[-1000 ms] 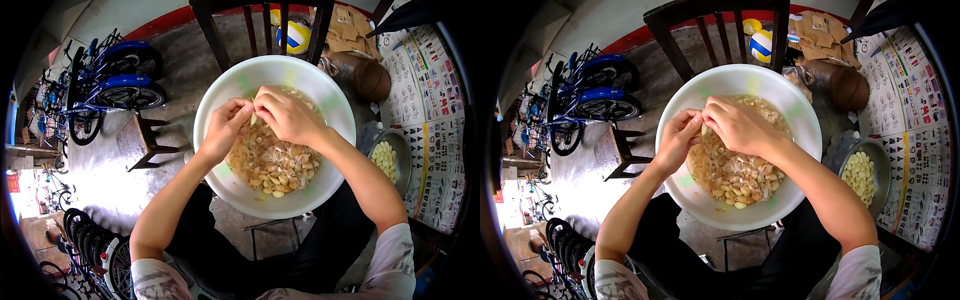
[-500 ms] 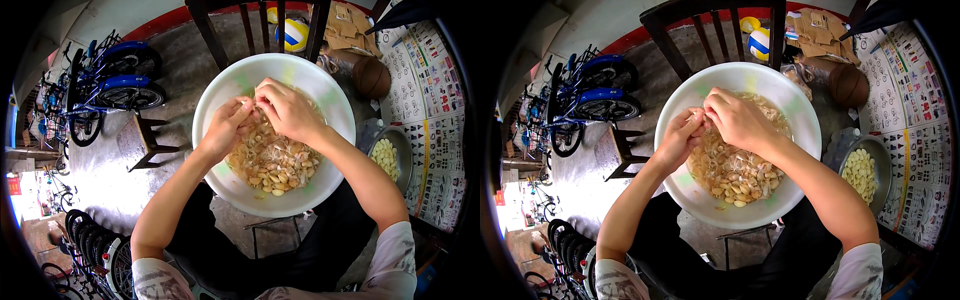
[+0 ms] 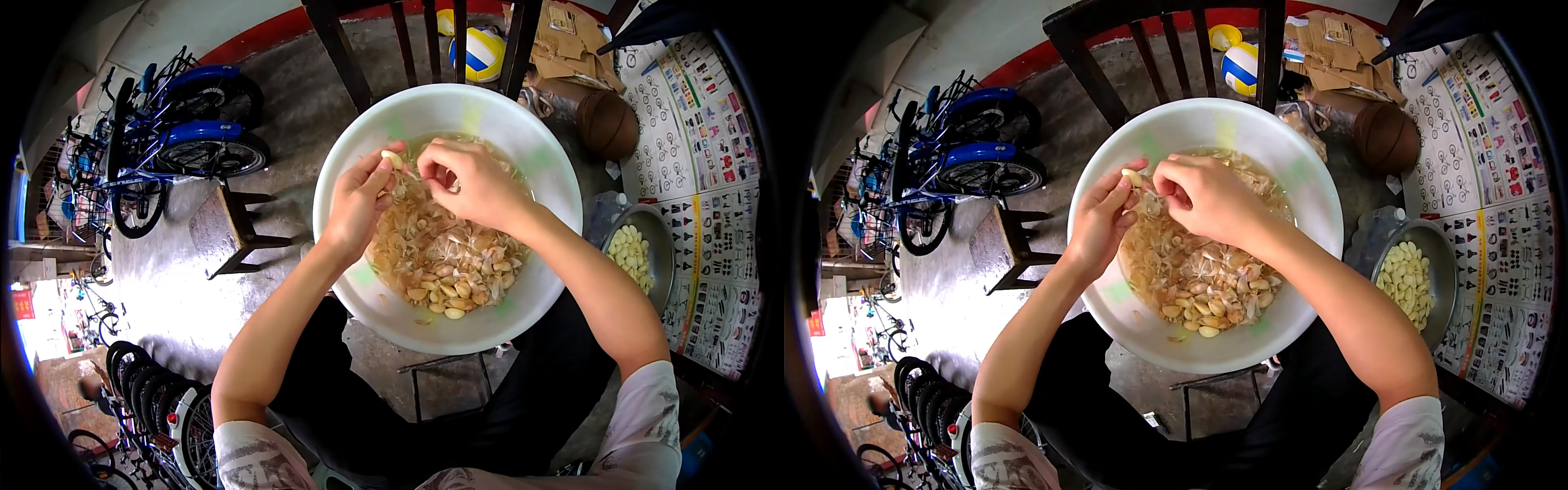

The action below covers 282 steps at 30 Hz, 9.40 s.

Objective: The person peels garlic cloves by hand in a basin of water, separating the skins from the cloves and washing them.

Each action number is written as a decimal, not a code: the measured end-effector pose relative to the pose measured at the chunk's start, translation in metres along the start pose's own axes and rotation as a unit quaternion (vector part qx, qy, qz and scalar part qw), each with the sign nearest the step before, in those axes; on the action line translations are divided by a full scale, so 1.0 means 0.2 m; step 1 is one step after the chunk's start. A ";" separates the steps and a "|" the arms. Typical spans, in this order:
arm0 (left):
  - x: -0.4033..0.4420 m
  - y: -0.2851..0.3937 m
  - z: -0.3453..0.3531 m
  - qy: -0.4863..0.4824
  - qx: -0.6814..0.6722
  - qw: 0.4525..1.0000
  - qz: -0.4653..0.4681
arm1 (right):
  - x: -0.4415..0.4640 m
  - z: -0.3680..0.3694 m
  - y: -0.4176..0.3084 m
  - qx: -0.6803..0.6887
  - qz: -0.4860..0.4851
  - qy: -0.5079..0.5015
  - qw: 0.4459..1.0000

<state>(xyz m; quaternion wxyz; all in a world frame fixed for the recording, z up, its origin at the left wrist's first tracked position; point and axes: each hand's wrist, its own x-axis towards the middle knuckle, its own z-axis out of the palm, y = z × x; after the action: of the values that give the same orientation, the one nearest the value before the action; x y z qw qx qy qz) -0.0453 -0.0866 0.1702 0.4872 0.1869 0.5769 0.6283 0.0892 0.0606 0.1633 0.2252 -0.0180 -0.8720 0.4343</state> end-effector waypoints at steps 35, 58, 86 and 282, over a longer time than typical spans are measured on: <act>-0.04 -0.02 0.08 -0.002 0.431 0.876 0.216 | 0.01 0.07 -0.02 -0.063 -0.014 0.105 0.992; -0.03 0.00 0.05 0.066 0.063 0.996 0.024 | 0.00 0.10 -0.04 -0.005 0.083 0.081 0.993; -0.01 -0.03 0.01 -0.093 0.003 0.995 -0.030 | 0.01 0.01 0.06 0.199 0.128 0.107 0.966; -0.25 0.13 0.17 0.180 0.301 0.907 0.232 | -0.04 0.02 -0.32 0.066 0.103 0.140 0.983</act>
<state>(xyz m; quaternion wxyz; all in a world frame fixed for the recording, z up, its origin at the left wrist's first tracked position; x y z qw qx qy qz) -0.0060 -0.1055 0.2181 0.1359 0.3371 0.7571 0.5429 0.1054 0.0154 0.2065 0.2997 -0.1529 -0.7949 0.5049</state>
